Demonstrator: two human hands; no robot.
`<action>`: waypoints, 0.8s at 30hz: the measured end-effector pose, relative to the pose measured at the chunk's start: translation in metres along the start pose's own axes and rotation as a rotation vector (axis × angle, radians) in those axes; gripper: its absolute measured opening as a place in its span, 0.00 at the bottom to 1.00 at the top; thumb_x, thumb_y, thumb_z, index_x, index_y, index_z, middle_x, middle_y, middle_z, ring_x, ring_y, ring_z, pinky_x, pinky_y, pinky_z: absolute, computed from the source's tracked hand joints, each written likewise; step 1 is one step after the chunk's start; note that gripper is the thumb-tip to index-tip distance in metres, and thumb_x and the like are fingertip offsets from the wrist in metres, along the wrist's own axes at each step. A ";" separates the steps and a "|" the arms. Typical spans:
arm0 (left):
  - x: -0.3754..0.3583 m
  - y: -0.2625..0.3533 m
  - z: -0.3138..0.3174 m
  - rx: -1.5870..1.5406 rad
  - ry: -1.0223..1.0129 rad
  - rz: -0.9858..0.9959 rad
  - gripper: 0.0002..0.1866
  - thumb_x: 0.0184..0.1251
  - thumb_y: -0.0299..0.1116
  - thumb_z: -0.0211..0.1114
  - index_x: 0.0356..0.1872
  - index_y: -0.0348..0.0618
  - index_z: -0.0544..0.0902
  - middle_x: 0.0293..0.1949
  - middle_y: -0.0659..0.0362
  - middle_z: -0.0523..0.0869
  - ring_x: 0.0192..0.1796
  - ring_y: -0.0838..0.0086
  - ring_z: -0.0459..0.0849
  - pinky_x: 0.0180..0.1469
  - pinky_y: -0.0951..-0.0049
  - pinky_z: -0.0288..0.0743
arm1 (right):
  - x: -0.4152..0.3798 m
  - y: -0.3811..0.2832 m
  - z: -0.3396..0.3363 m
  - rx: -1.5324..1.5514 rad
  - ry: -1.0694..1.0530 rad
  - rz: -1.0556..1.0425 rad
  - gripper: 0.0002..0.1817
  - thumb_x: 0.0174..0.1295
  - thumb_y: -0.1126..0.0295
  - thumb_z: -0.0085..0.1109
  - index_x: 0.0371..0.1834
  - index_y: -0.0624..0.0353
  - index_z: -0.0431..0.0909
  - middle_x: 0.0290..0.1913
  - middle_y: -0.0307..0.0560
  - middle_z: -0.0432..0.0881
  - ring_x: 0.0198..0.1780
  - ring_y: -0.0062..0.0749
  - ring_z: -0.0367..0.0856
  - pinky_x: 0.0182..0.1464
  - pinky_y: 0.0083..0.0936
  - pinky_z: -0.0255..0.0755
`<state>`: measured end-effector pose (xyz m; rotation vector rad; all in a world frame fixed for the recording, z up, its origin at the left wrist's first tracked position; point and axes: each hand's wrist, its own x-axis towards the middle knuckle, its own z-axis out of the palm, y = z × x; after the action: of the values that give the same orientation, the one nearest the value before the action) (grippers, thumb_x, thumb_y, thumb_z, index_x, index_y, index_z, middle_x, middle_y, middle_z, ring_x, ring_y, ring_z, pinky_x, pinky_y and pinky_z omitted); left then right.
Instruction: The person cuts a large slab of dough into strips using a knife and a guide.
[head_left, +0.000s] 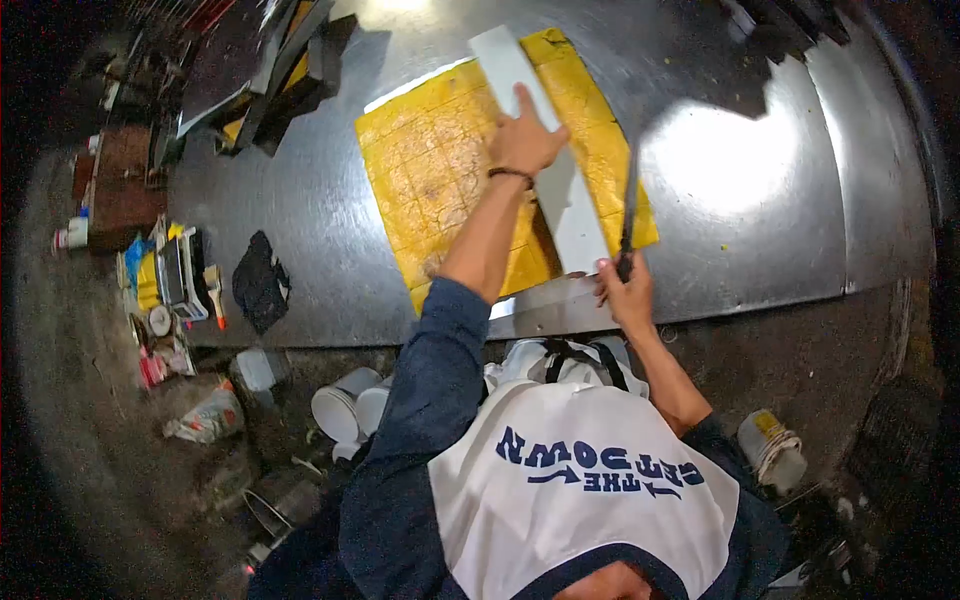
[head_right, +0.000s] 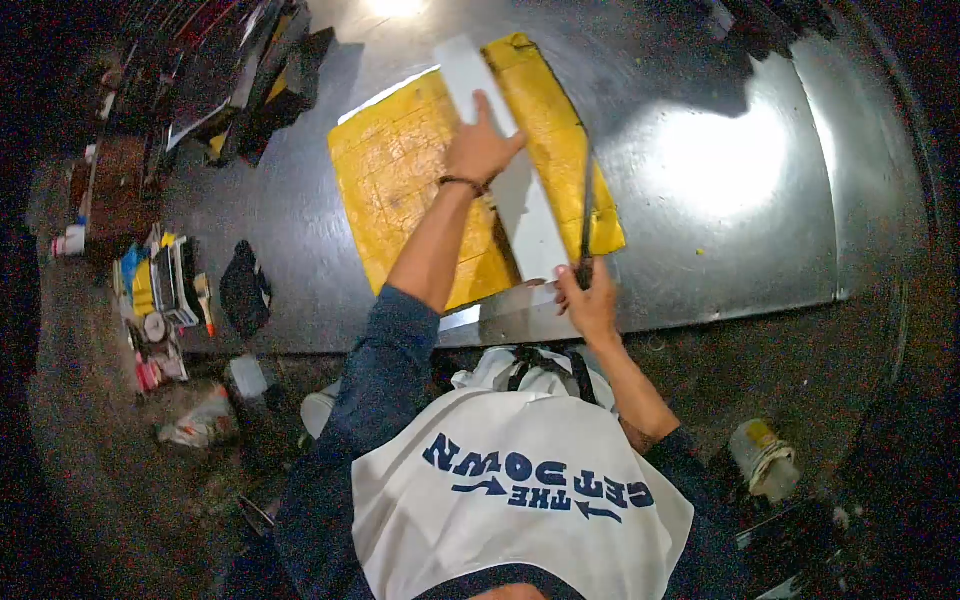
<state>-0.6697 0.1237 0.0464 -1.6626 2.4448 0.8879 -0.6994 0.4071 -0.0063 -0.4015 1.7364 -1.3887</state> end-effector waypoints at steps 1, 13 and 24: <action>0.000 0.007 0.004 -0.008 0.007 -0.022 0.58 0.58 0.59 0.69 0.83 0.51 0.43 0.67 0.21 0.64 0.58 0.37 0.82 0.57 0.48 0.79 | 0.005 0.000 -0.007 0.003 0.010 0.008 0.14 0.70 0.65 0.65 0.42 0.60 0.70 0.27 0.44 0.81 0.22 0.24 0.80 0.20 0.25 0.75; 0.013 0.020 0.019 0.031 0.033 -0.024 0.59 0.57 0.59 0.69 0.83 0.48 0.44 0.66 0.26 0.65 0.62 0.40 0.79 0.61 0.50 0.77 | 0.020 -0.009 -0.024 -0.001 -0.038 0.019 0.15 0.70 0.63 0.65 0.40 0.57 0.67 0.26 0.42 0.78 0.22 0.25 0.79 0.20 0.24 0.75; 0.012 0.017 0.021 0.018 0.033 -0.040 0.59 0.58 0.62 0.69 0.82 0.48 0.45 0.68 0.24 0.63 0.63 0.37 0.78 0.61 0.47 0.77 | 0.024 -0.010 -0.024 -0.029 -0.059 0.024 0.14 0.71 0.63 0.63 0.40 0.58 0.67 0.27 0.45 0.79 0.22 0.27 0.79 0.19 0.27 0.75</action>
<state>-0.6955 0.1280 0.0318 -1.7270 2.4236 0.8375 -0.7347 0.4024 -0.0070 -0.4324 1.7096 -1.3235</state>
